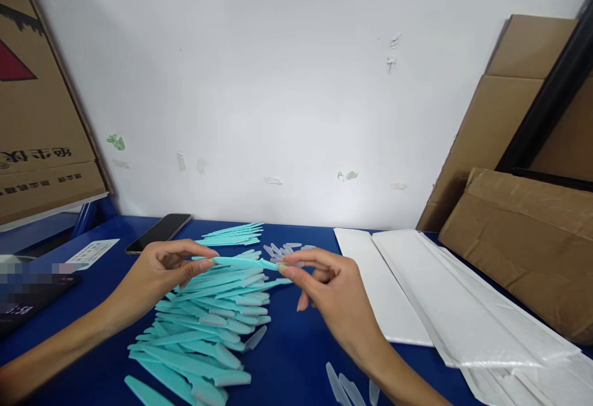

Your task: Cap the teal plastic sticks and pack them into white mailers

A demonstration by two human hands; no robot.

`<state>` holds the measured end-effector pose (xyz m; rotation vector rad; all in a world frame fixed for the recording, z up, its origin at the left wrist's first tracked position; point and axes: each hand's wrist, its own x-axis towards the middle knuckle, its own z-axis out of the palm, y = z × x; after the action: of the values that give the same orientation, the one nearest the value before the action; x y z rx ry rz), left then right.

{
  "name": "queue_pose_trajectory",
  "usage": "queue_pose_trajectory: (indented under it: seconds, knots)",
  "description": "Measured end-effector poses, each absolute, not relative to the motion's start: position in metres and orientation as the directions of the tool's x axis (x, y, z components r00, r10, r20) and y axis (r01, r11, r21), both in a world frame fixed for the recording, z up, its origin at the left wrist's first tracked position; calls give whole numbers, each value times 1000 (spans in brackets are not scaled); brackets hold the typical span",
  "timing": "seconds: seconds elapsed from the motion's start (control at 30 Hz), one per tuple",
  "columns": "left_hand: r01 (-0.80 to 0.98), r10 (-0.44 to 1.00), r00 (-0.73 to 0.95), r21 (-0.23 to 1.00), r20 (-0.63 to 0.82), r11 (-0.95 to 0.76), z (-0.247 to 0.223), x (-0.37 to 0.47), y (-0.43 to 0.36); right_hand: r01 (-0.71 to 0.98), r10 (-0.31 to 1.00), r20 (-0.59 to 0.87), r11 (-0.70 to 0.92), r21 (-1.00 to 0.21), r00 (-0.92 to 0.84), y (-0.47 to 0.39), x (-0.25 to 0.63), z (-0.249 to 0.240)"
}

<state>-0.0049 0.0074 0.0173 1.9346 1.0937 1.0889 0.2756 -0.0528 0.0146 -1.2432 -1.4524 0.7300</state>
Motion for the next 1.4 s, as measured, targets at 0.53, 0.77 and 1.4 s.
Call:
queue_pose_trajectory:
  seconds: [0.53,0.77,1.4]
  knots:
    - [219,788,477,815,390,-536,11,6,-5,180,960,275,263,-948,48,-58,268,8]
    - [179,805,466,852,367,-492,11,6,-9,107,969,245,241,-964,26,-63,264,7]
    - [396,599,679,476,424,-785,6,5,-13,303,980,183,196,-933,-74,-56,266,1]
